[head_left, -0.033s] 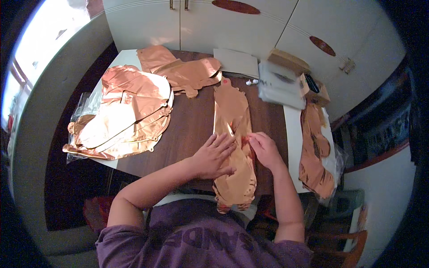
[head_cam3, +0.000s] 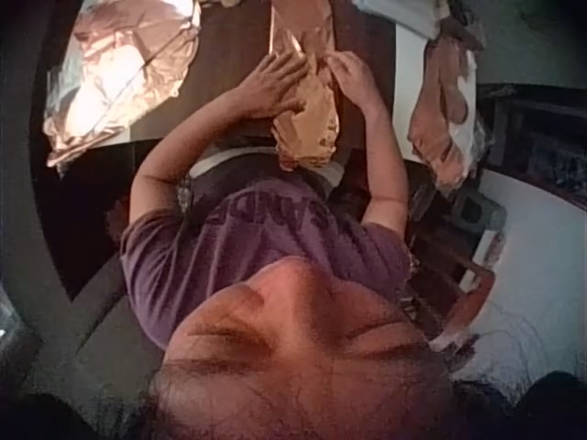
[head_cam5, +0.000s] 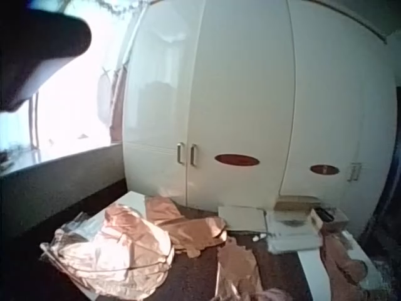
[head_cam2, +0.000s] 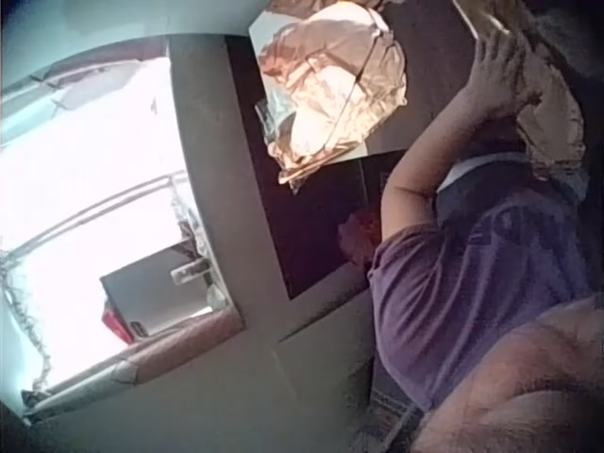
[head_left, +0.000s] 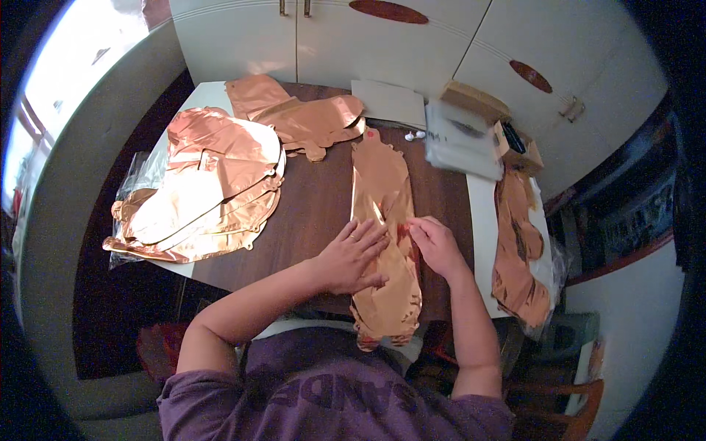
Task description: Folding and placing rose-gold foil balloons into retail plastic sleeves with cardboard inserts.
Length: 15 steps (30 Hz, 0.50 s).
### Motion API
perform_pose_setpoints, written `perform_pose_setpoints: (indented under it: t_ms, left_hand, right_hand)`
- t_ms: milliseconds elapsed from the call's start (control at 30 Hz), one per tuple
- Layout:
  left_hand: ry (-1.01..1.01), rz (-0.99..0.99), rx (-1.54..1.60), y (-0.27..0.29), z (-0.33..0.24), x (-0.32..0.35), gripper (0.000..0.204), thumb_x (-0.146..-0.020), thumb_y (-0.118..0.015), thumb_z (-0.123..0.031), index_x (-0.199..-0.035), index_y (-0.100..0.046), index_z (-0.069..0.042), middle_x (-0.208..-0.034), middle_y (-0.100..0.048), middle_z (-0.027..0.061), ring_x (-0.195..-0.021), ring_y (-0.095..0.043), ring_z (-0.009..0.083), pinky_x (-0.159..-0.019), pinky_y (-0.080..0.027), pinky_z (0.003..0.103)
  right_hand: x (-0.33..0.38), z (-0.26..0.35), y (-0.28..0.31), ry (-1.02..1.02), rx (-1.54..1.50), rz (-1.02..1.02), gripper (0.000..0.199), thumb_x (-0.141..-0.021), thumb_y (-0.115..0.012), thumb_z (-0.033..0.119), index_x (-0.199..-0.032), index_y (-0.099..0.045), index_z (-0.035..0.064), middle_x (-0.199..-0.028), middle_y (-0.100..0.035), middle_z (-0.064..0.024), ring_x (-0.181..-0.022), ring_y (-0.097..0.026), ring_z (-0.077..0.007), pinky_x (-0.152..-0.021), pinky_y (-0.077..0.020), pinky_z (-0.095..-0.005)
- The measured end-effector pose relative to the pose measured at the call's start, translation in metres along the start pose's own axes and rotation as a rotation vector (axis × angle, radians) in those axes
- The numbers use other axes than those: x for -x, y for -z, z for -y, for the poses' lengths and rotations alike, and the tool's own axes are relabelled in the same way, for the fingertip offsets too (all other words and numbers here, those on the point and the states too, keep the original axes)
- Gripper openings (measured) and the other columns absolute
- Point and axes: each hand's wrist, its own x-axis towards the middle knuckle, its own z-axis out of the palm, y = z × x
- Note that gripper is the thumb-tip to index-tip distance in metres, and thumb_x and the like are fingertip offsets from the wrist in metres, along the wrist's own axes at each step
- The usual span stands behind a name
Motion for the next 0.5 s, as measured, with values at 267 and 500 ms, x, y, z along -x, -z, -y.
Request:
perform_pose_setpoints:
  t_ms: [267,500]
  left_hand:
    - [0.266,-0.231,-0.169,0.002,0.004,-0.009,0.083,-0.09,-0.046,-0.06,-0.144,-0.033,0.002,-0.151,-0.027,0.0264,-0.141,-0.02,0.0433,-0.114,-0.015,0.055]
    - [0.275,-0.057,-0.218,-0.006,-0.001,-0.017,0.087,-0.09,-0.038,-0.064,-0.145,-0.031,0.004,-0.153,-0.024,0.0255,-0.143,-0.018,0.0409,-0.115,-0.012,0.054]
  right_hand:
    - [-0.008,0.001,0.006,-0.026,0.003,0.023,0.029,-0.094,-0.058,0.021,-0.11,-0.063,-0.0028,-0.098,-0.065,-0.0145,-0.091,-0.063,-0.0244,-0.081,-0.049,-0.0318]
    - [-0.085,-0.014,0.021,-0.238,0.13,-0.128,0.056,-0.083,-0.069,0.044,-0.117,-0.061,0.0,-0.115,-0.063,-0.0227,-0.105,-0.062,-0.0328,-0.09,-0.0487,-0.0397]
